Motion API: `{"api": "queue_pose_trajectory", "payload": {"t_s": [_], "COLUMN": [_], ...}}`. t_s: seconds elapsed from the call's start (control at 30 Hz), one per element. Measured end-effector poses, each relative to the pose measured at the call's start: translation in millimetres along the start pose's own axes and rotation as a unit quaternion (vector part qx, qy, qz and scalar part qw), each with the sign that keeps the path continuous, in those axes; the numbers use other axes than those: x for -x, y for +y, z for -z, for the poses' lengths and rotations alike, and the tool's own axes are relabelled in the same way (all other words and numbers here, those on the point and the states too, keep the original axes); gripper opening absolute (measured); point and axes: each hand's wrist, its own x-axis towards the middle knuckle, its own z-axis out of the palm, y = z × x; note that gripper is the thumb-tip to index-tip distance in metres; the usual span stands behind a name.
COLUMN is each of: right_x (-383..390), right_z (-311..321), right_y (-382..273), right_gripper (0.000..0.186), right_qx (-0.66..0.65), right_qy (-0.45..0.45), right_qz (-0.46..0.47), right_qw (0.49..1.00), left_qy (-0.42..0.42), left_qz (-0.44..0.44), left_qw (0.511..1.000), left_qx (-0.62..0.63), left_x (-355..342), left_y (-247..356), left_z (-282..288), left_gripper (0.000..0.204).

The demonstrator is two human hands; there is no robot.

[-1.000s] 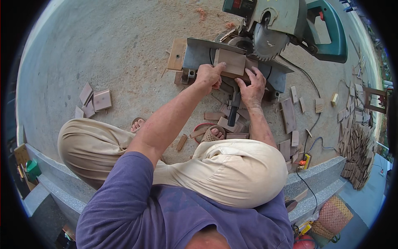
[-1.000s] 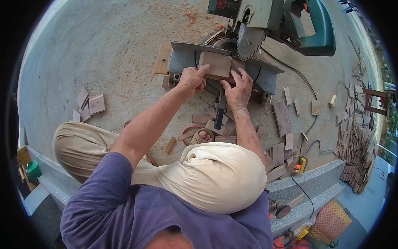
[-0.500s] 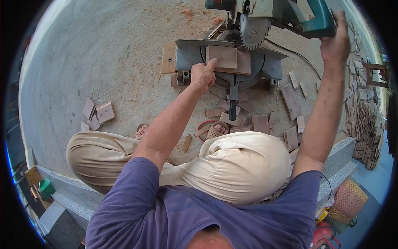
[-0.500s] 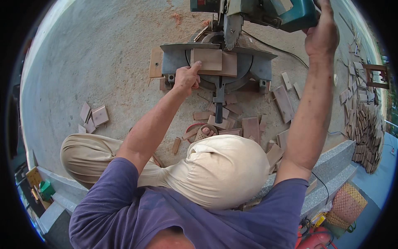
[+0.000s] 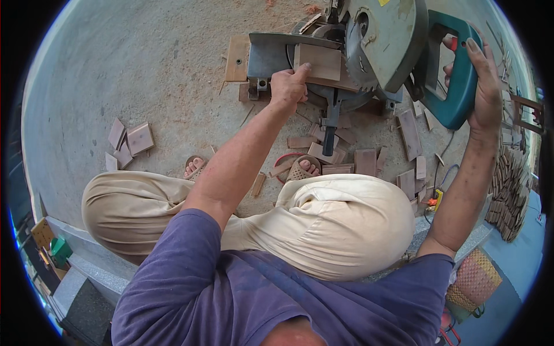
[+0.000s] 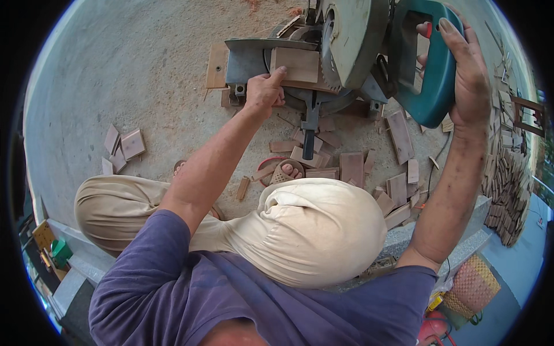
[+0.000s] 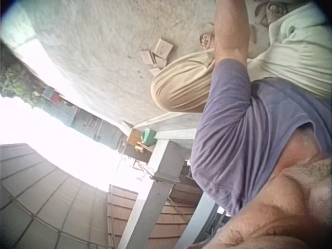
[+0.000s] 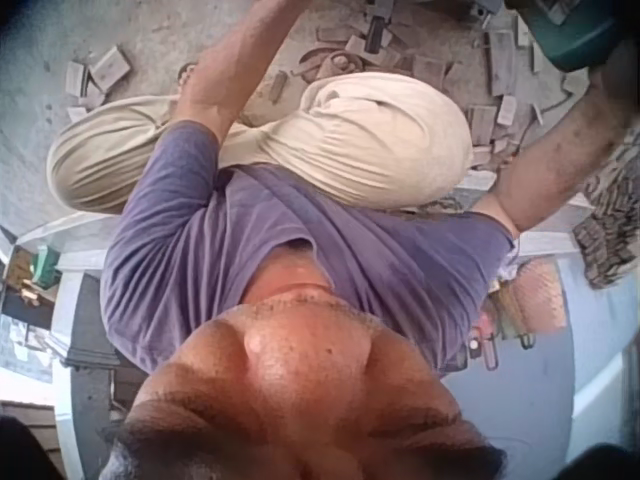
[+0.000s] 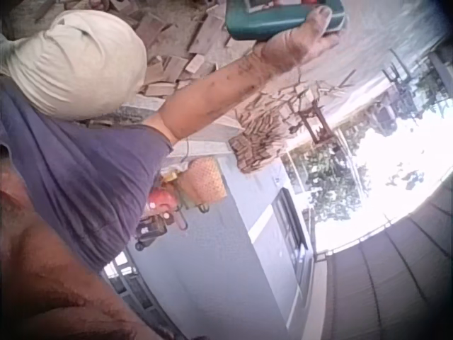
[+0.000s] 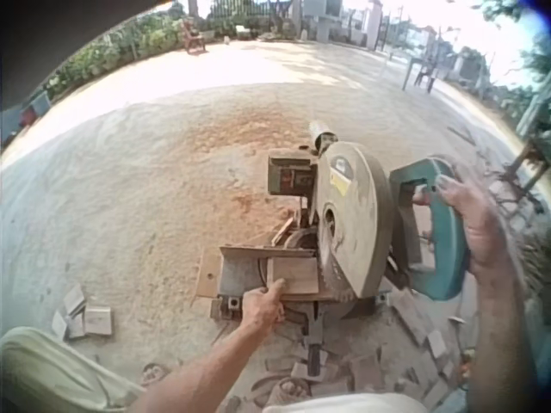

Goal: Using a miter saw to cut small rectangular wood blocks into smaller pieces.

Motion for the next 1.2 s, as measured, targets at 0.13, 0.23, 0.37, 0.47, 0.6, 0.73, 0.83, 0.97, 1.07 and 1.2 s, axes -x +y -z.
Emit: {"api": "queue_pose_trajectory", "payload": {"t_s": [0.13,0.23,0.37,0.47,0.6,0.73,0.83,0.97,1.07,1.2], "right_x": [34,36,30,29,33,43,54,53,49,47], "right_z": [-25,-27,-26,-25,-26,-31,-37,-40,-38,-34], "right_y": [14,16,14,12,15,19,23,28,20,24], "right_gripper": [0.061,0.061,0.062,0.063,0.062,0.062,0.062,0.062,0.062,0.064], "right_qx": [0.025,0.016,0.019,0.018,0.018,0.021,0.044,0.031,0.038,0.027], "right_qy": [0.040,0.043,0.044,0.041,0.045,0.060,0.081,0.082,0.079,0.080], "right_qz": [0.036,0.045,0.035,0.038,0.045,0.034,0.050,0.050,0.049,0.051], "right_qw": [0.998,0.998,0.998,0.998,0.998,0.997,0.995,0.995,0.995,0.995], "left_qy": [0.002,0.007,0.023,0.018,0.021,0.023,0.017,0.013,0.009,0.022], "left_qz": [-0.004,-0.013,-0.006,-0.010,-0.007,-0.008,-0.015,-0.008,-0.002,-0.010], "left_qw": [1.000,1.000,1.000,1.000,1.000,1.000,1.000,1.000,1.000,0.999], "left_qx": [-0.009,-0.014,-0.001,0.014,0.005,0.011,0.019,0.007,0.021,0.024], "left_x": [-2,-2,1,3,5,4,2,3,2,4], "left_y": [-2,-2,-2,-2,3,4,1,0,-1,3], "left_z": [0,-2,-3,-2,-4,-5,-6,2,0,-7], "left_gripper": [0.048,0.048,0.044,0.044,0.044,0.044,0.043,0.044,0.044,0.042]}}
